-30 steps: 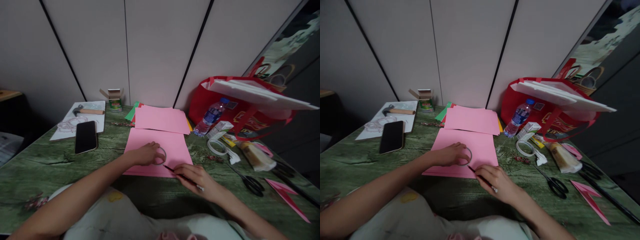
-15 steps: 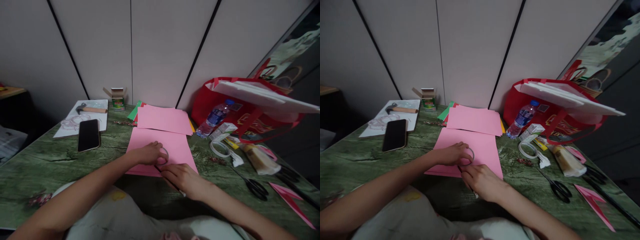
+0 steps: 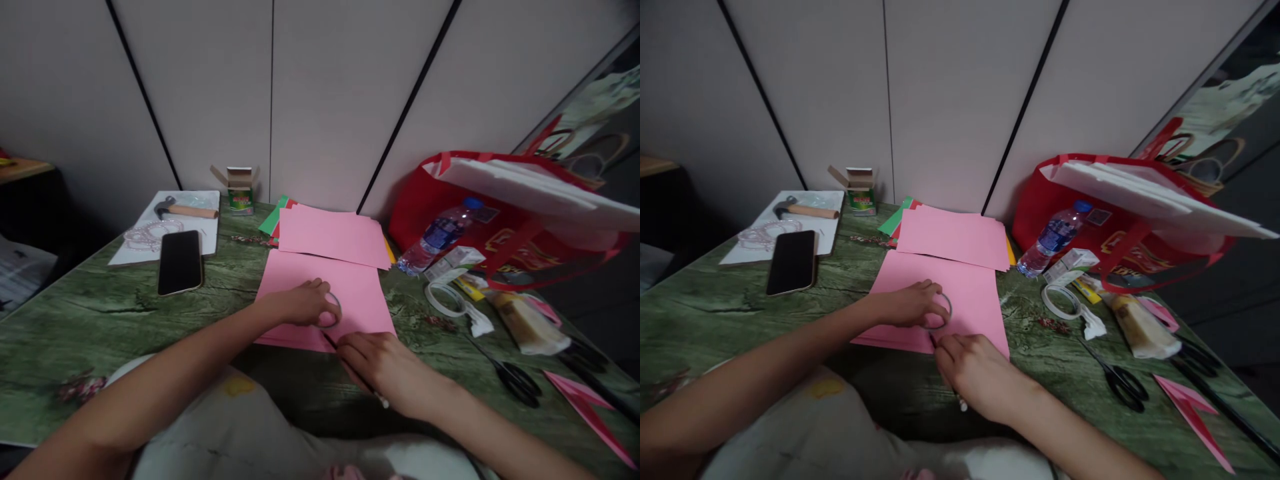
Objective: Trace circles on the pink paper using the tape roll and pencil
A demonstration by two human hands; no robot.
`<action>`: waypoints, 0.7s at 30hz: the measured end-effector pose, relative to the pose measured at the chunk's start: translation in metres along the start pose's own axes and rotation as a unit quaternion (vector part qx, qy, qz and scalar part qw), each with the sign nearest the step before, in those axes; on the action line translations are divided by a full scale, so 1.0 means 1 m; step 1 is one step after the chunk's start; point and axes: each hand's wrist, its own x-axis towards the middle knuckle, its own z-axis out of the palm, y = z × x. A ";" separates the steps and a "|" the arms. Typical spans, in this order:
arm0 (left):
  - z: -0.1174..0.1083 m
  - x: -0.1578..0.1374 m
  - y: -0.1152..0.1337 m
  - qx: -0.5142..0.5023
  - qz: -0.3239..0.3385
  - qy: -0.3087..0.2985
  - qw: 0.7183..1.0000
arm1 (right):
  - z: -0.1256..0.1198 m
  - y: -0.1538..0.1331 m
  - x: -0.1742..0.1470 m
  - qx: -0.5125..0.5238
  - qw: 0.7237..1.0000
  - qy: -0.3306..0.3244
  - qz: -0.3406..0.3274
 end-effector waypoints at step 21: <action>0.009 -0.010 0.019 0.062 0.005 -0.013 0.998 | 0.017 0.121 0.106 0.574 0.737 0.282 0.219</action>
